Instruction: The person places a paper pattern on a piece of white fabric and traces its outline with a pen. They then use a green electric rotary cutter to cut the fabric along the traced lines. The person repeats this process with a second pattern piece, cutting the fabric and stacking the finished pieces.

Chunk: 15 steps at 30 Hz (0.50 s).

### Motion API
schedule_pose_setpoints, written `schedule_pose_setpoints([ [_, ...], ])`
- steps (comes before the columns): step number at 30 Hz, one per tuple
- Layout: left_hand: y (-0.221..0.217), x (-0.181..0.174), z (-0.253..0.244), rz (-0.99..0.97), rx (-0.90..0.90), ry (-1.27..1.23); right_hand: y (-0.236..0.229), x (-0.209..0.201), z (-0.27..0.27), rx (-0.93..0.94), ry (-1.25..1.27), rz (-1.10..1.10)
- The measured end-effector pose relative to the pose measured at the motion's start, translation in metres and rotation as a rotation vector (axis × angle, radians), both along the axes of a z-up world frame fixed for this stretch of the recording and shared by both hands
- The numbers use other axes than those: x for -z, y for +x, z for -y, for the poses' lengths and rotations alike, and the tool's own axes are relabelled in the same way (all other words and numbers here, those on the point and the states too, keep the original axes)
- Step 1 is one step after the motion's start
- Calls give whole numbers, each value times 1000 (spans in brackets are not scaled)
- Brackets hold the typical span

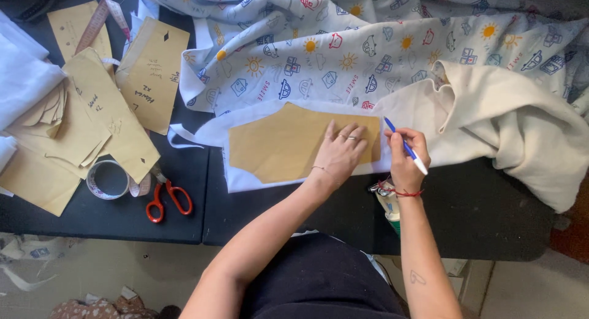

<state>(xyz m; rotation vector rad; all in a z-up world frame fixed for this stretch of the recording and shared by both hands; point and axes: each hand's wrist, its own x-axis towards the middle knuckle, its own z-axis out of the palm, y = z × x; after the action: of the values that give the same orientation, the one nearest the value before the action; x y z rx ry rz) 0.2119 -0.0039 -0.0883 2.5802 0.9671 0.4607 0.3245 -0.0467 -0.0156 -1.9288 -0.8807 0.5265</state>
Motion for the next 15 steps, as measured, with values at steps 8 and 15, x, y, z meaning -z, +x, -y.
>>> schedule_pose_setpoints([
  [8, 19, -21, 1, -106, 60, -87, -1, -11, 12, -37, -93, 188],
  [15, 12, -19, -2, -91, 1, -49, -2, -35, 42, -120, -244, 286],
])
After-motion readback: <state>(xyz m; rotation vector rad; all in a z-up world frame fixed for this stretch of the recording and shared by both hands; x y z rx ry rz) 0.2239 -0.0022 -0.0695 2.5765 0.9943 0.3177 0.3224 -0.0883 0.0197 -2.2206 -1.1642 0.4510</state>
